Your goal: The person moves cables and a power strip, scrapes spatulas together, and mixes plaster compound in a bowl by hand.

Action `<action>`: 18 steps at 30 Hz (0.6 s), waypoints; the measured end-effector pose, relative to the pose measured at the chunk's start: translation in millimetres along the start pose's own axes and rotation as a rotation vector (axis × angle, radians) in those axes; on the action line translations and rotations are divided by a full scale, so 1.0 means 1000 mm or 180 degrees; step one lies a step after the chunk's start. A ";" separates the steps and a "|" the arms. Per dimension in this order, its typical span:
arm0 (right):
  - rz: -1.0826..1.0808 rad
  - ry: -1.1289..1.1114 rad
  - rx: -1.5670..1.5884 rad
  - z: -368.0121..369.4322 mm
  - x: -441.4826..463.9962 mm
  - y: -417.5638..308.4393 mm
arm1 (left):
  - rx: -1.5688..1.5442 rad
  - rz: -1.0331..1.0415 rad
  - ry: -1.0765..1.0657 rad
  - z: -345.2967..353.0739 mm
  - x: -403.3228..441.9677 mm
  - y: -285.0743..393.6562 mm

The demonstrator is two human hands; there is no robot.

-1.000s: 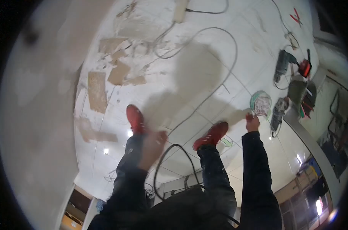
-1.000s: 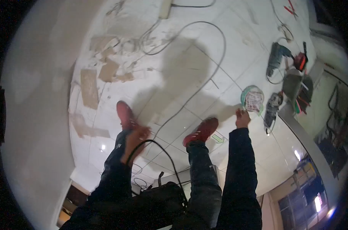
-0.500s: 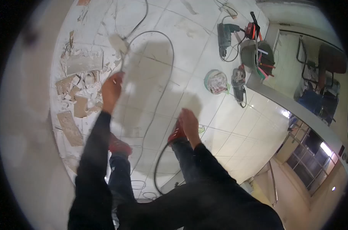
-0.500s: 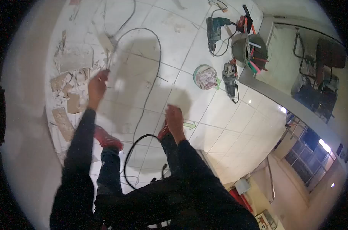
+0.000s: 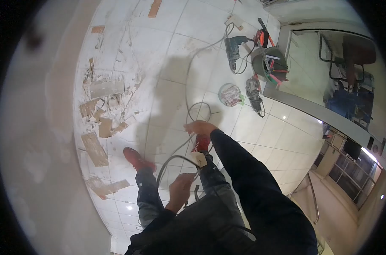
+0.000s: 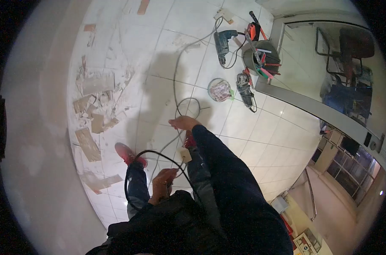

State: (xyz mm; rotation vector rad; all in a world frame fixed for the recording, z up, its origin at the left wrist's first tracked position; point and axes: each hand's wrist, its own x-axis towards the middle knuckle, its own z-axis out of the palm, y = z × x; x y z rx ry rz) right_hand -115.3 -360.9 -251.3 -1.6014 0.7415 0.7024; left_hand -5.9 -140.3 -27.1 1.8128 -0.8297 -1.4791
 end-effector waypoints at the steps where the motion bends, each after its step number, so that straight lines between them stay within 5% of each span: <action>1: 0.0796 -0.0371 0.1057 -0.004 -0.028 -0.013 | 0.0075 -0.0044 0.0117 -0.008 -0.004 0.002; 2: 0.0779 -0.0364 0.1064 -0.002 -0.040 -0.011 | 0.0159 -0.0080 0.0237 -0.017 -0.007 0.004; 4: -0.0378 -0.1237 -0.1042 0.002 -0.053 -0.006 | -0.0042 0.0109 0.0451 -0.035 -0.015 -0.008; 5: -0.0400 -0.1237 -0.1024 0.014 -0.058 0.007 | -0.0073 -0.0148 0.0514 -0.043 -0.015 0.000; 7: -0.1576 -0.0555 -0.0261 0.046 -0.062 0.027 | 0.0234 -0.0497 0.0428 -0.065 -0.021 -0.003; 10: -0.1453 -0.0422 -0.0840 0.082 -0.062 0.025 | 0.0606 0.0271 0.0403 -0.082 -0.031 0.004; 12: -0.1318 -0.0443 -0.1067 0.072 -0.087 -0.014 | 0.1010 -0.0080 -0.0063 -0.093 -0.030 0.042; 14: -0.0124 -0.0415 -0.0370 0.037 -0.120 -0.082 | 0.0825 -0.0372 -0.0223 -0.097 -0.049 0.004; 16: -0.0469 0.0191 -0.0503 0.053 -0.125 -0.082 | 0.1645 0.0211 -0.1111 -0.115 -0.057 -0.057; 17: -0.0517 0.0447 -0.0577 0.049 -0.140 -0.101 | 0.2206 -0.0550 -0.1683 -0.127 -0.050 -0.050; 18: -0.0535 0.0680 -0.0635 0.042 -0.158 -0.122 | 0.2191 -0.0522 -0.1711 -0.133 -0.036 -0.037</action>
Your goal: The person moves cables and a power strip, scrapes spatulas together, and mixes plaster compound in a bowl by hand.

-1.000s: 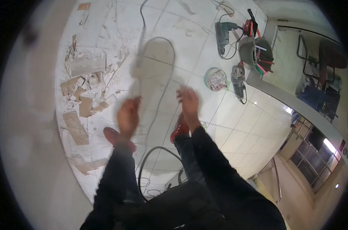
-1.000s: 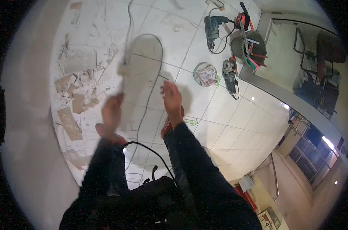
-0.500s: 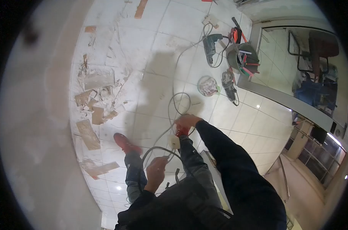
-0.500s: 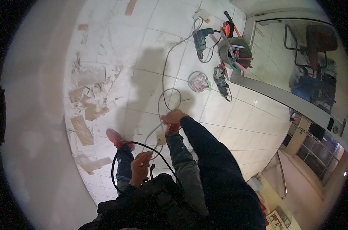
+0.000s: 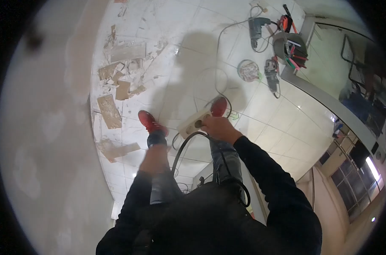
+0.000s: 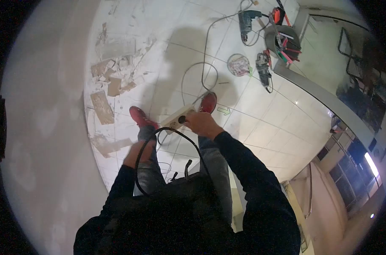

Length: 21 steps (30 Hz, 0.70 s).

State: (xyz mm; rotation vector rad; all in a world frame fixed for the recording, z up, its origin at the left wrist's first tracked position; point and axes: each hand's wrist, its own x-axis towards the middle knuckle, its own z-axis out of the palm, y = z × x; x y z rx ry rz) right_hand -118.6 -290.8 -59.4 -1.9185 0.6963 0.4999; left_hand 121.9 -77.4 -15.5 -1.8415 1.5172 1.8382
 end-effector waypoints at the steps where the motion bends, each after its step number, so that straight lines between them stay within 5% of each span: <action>1: 0.0241 -0.0448 -0.0405 -0.022 -0.008 -0.025 | -0.0112 -0.0260 0.0567 -0.022 0.012 0.006; 3: 0.0119 -0.0080 -0.0337 -0.016 -0.029 -0.033 | -0.0192 -0.0409 0.1185 -0.059 0.041 0.022; 5: -0.0024 0.0290 -0.0277 -0.019 -0.043 -0.036 | -0.3479 -0.1062 0.0828 -0.079 0.067 0.051; 6: -0.0063 0.0489 -0.0057 -0.021 -0.050 -0.038 | -0.3470 -0.1023 0.0806 -0.071 0.080 0.056; 8: -0.0124 0.0697 0.0146 -0.029 -0.061 -0.043 | -0.3708 0.0022 -0.0469 -0.046 0.107 0.061; 11: -0.0010 0.0959 0.0017 -0.047 -0.074 -0.050 | -0.3948 0.0047 -0.0486 -0.047 0.090 0.120; 16: 0.0439 0.0041 0.0022 -0.051 -0.085 -0.050 | -0.3350 -0.0166 0.0393 -0.011 0.082 0.140; 21: 0.0213 0.0239 0.0043 -0.062 -0.102 -0.043 | -0.2819 -0.0501 0.0806 -0.023 0.089 0.164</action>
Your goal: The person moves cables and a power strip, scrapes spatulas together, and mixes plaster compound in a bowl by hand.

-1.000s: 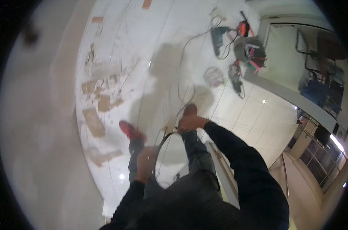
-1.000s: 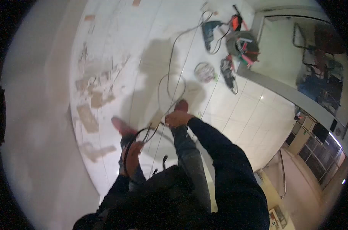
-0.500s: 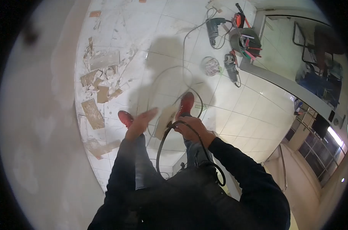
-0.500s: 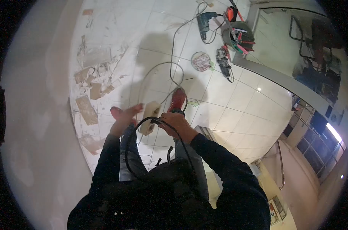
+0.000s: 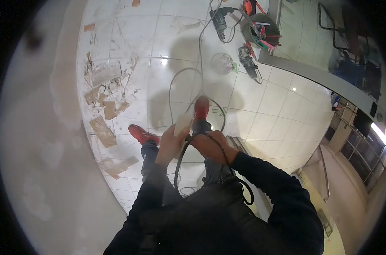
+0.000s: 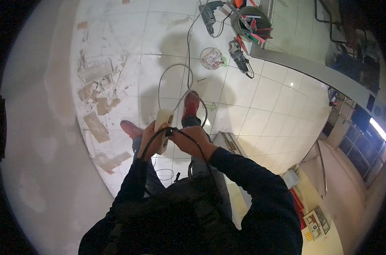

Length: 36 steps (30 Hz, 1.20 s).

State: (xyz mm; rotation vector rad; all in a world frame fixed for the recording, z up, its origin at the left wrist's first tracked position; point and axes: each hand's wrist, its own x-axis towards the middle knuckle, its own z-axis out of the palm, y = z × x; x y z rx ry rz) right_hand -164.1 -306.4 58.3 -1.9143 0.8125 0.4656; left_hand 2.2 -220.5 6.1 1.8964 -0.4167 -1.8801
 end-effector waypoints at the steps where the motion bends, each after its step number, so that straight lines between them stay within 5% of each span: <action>1: -0.0031 -0.0131 -0.0074 -0.010 -0.004 0.002 | 0.0037 -0.0002 -0.0002 0.006 0.022 -0.033; 4: 0.0074 0.0329 0.0017 -0.019 -0.036 0.032 | 0.0020 -0.0069 0.1193 -0.073 0.038 -0.023; 6: -0.0010 -0.0105 -0.0755 -0.047 -0.085 0.067 | -0.0162 -0.0401 0.1965 -0.150 0.034 0.003; 7: 0.0450 0.0239 -0.0578 -0.053 -0.103 0.092 | -0.0240 -0.0488 0.2154 -0.168 0.038 0.014; 8: 0.0713 0.0337 -0.0513 -0.051 -0.115 0.128 | -0.0221 -0.0466 0.2135 -0.165 0.051 0.009; 10: 0.0850 0.0614 -0.0520 -0.081 -0.110 0.168 | -0.0084 0.0875 0.1901 -0.159 0.067 -0.018; 14: 0.0491 0.1781 -0.1999 -0.162 -0.048 0.218 | -0.1847 0.1063 0.1136 0.018 0.076 0.068; 18: 0.0286 0.2465 -0.1464 -0.201 0.002 0.277 | -0.1160 0.1538 0.0334 0.119 0.085 0.132; 22: 0.0556 0.2524 -0.1093 -0.187 0.072 0.357 | 0.0142 0.1339 0.0115 0.159 0.086 0.133; 23: 0.0547 0.2651 -0.0899 -0.176 0.092 0.386 | -0.1101 0.1194 -0.0221 0.171 0.078 0.115; 27: 0.0048 0.3568 -0.0791 -0.149 0.133 0.396 | -0.1350 0.0120 -0.0173 0.161 0.051 0.048; 30: 0.1406 0.3852 0.1012 -0.095 0.131 0.363 | -0.1209 -0.0090 0.0681 0.130 0.075 -0.020; 31: 0.2202 0.3639 0.1244 -0.061 0.133 0.369 | -0.1314 0.0323 0.0986 0.119 0.088 -0.048; 33: 0.3172 0.2472 0.0737 0.064 0.157 0.431 | -0.0846 -0.0133 0.1220 0.089 0.109 -0.050; 34: 0.2803 0.1144 0.0018 0.098 0.159 0.438 | -0.0923 -0.0171 0.1163 0.080 0.120 -0.047; 36: 0.3054 0.2156 0.4108 0.166 0.168 0.431 | -0.1011 -0.0211 0.1250 0.074 0.132 -0.030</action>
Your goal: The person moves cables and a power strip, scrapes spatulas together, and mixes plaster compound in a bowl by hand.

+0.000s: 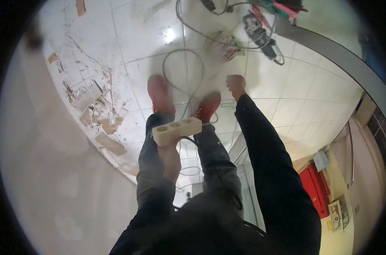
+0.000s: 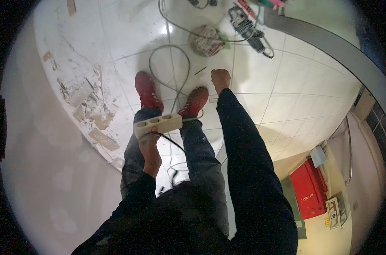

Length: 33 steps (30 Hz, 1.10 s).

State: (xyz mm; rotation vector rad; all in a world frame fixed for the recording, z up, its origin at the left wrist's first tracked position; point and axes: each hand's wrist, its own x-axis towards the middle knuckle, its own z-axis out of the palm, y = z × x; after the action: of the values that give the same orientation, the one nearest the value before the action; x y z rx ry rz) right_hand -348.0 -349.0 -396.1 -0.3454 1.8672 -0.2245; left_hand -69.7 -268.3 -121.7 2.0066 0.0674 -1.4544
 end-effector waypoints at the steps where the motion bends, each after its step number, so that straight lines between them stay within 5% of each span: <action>1: 0.0044 -0.0024 0.0004 0.018 0.013 0.021 | 0.0033 -0.0022 0.0031 0.002 0.000 0.007; 5: 0.0413 0.0854 -0.0882 0.085 0.015 0.016 | 0.0485 -0.0256 0.0034 0.000 0.003 0.002; 7: 0.0210 0.1378 -0.1017 0.097 0.004 -0.003 | 0.0565 -0.0612 -0.0544 0.003 0.002 0.008; 9: 0.0005 0.1218 -0.1189 0.091 0.006 -0.005 | 0.0553 -0.0842 -0.0534 0.009 0.006 0.015; 13: -0.0049 0.1227 -0.1205 0.047 -0.015 -0.035 | 0.0372 -0.0170 -0.0692 0.004 0.018 0.017; 15: 0.0025 0.0561 0.0869 0.010 -0.036 -0.069 | 0.0691 0.0097 -0.0833 0.008 0.037 0.023; 17: -0.0072 0.0523 0.1296 -0.029 -0.057 -0.113 | 0.0416 0.0183 -0.1051 0.039 0.062 0.045; 18: -0.0228 0.0557 0.1292 -0.047 -0.071 -0.138 | 0.0451 0.0073 -0.1027 0.061 0.068 0.065; 21: -0.0515 0.0611 0.0883 -0.091 -0.084 -0.212 | 0.1421 0.1301 -0.0973 0.119 0.110 0.089; 23: -0.1305 0.0440 0.0142 -0.119 -0.076 -0.248 | 0.1737 0.1079 -0.1199 0.147 0.153 0.098; 25: -0.1474 0.0185 0.0710 -0.133 -0.095 -0.303 | 0.1285 0.0385 -0.1605 0.179 0.149 0.137; 27: -0.1803 0.0769 0.0711 -0.137 -0.096 -0.331 | 0.1123 0.0829 -0.1866 0.197 0.121 0.179; 29: -0.2498 0.1658 -0.0280 -0.144 -0.081 -0.305 | 0.1220 0.1966 -0.1840 0.189 0.149 0.160; 31: -0.2486 0.1437 -0.1743 -0.137 -0.112 -0.246 | 0.2354 0.2004 -0.1710 0.133 0.158 0.122; 32: -0.3602 0.1168 -0.2576 -0.138 -0.092 -0.169 | 0.2919 0.2033 -0.1666 0.105 0.161 0.105; 33: -0.1643 0.0081 -0.3335 -0.134 -0.121 -0.121 | 0.3156 0.1106 -0.2007 0.062 0.150 0.097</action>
State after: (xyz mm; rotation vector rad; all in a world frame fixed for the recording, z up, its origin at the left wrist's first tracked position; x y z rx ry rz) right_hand -424.3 -423.2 -206.6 -1.5396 1.7504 0.4409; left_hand -24.9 -425.6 -216.2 1.9302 -1.4319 -1.9981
